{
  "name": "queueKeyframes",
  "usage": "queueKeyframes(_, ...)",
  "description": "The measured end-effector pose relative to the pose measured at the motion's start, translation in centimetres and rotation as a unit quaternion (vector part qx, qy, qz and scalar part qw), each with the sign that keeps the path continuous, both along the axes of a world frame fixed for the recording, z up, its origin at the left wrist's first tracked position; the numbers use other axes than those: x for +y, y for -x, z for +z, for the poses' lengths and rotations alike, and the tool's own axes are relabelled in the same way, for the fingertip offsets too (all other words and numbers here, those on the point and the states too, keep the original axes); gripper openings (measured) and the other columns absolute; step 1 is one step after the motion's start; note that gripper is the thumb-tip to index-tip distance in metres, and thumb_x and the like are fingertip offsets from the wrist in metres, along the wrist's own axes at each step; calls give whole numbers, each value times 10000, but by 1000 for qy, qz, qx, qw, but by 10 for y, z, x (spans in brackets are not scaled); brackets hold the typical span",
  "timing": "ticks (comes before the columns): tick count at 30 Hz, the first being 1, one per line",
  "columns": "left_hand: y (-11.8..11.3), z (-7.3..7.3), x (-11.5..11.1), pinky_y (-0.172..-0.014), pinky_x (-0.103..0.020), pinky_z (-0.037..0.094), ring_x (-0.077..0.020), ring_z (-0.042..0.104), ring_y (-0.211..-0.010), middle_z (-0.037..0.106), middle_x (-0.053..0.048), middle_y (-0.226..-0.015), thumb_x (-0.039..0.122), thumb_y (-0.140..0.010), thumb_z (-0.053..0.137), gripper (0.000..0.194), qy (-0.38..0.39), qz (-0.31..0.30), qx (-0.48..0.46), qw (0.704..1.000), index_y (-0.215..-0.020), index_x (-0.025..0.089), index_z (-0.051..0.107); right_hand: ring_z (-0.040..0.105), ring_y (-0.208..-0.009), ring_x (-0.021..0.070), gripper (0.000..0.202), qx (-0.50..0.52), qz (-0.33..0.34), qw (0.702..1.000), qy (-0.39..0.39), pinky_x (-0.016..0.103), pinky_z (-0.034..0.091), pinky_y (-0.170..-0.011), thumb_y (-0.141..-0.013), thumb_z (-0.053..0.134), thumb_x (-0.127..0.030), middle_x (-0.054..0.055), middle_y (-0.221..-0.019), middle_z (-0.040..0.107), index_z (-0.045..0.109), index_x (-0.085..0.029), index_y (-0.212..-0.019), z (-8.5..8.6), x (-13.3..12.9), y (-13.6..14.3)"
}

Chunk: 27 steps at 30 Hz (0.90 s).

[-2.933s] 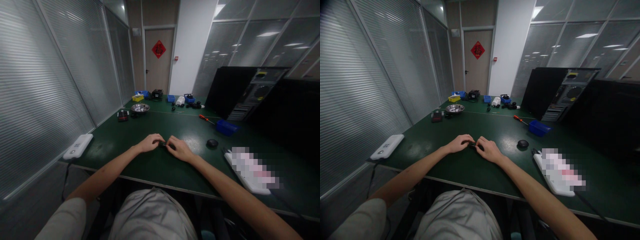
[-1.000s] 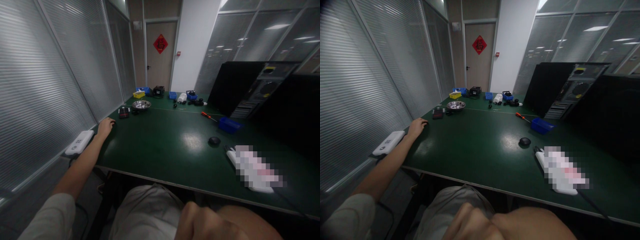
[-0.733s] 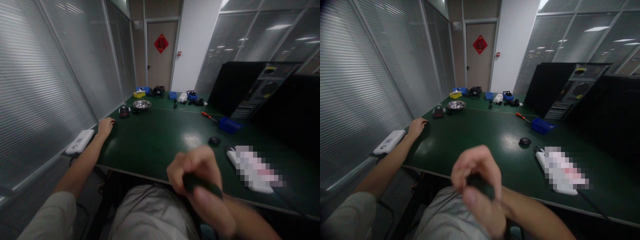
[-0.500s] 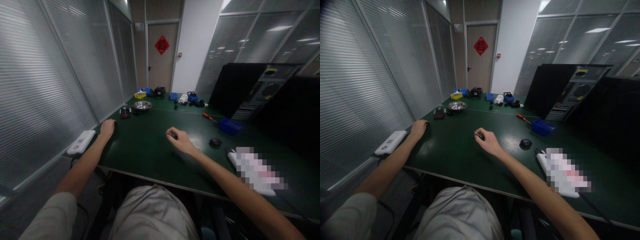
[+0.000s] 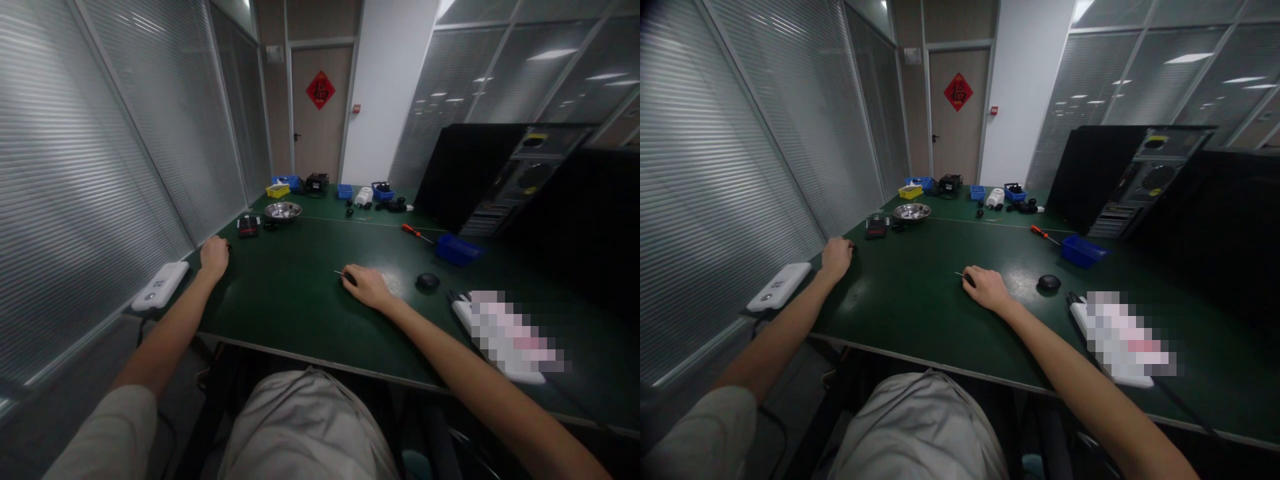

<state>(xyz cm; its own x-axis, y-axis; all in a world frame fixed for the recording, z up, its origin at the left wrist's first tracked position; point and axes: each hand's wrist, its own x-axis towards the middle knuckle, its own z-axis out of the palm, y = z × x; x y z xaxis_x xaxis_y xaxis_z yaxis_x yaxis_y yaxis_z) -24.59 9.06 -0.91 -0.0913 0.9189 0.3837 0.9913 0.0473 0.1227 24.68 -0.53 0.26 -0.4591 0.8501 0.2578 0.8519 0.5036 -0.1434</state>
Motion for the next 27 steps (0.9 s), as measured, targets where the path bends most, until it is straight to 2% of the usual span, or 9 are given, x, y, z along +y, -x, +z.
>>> queueKeyframes(4,2,1,2,-902,-425,498,-338,616,-1054,678,-197,-1076,246,-917,451,350,-2,25,34,999,-1048,113,748,630,-815,177,219,-2,0,1000,-2,272,337,-654,-1022,487,-381,33,-1053,703,637,-248,-1111,0,0,-2)
queueKeyframes(9,6,3,2,-879,-407,495,-328,626,-1054,689,-182,-1087,256,-930,489,299,-15,23,-1,1000,-1027,137,745,634,-832,179,233,-1,-6,1000,-1,269,353,-669,-1025,488,-390,39,-1054,701,642,-246,-1124,2,-2,-2)
queueKeyframes(12,-10,13,-2,-877,-398,494,-301,640,-1018,702,-144,-1079,254,-929,535,238,-2,-18,-43,999,-1000,162,743,633,-827,175,278,5,-3,1000,0,266,357,-671,-1038,470,-436,40,-1054,693,647,-245,-1135,6,-5,-1)
queueKeyframes(14,-37,24,-8,-897,-393,490,-277,642,-1014,706,-115,-1092,276,-935,568,209,4,-91,-75,993,-1007,182,740,631,-825,170,307,9,4,1000,-3,264,357,-669,-1055,438,-448,41,-1062,684,652,-248,-1143,9,-7,-1)
queueKeyframes(16,-79,35,-18,-913,-387,489,-257,639,-1027,702,-97,-1121,313,-937,601,203,21,-193,-108,975,-1033,195,737,630,-821,164,320,7,15,1000,-6,262,354,-663,-1068,411,-437,40,-1069,677,663,-255,-1145,10,-9,0)
queueKeyframes(19,-153,41,-34,-877,-360,497,-230,637,-1007,695,-88,-1119,378,-942,622,237,85,-380,-166,906,-1046,199,739,630,-820,159,321,-1,29,1000,-8,262,353,-658,-1071,409,-419,38,-1077,668,680,-266,-1148,10,-9,0)
queueKeyframes(21,-196,37,-44,-832,-332,489,-207,637,-936,698,-81,-1035,381,-918,667,214,120,-475,-179,853,-989,195,745,634,-845,161,311,0,33,999,-9,262,366,-674,-1065,429,-410,38,-1087,663,690,-269,-1157,8,-9,-1)
queueKeyframes(24,-234,21,-53,-744,-294,470,-171,616,-821,687,-63,-939,365,-898,696,200,144,-513,-220,817,-952,175,728,636,-883,164,298,17,36,999,-5,259,391,-707,-1051,463,-401,38,-1096,656,706,-274,-1168,7,-8,-2)
queueKeyframes(27,-240,10,-57,-681,-273,452,-143,587,-751,683,-55,-952,348,-889,706,253,155,-490,-283,810,-1061,163,703,634,-889,165,295,44,35,998,4,259,405,-721,-1042,482,-406,37,-1088,656,722,-280,-1158,7,-9,0)
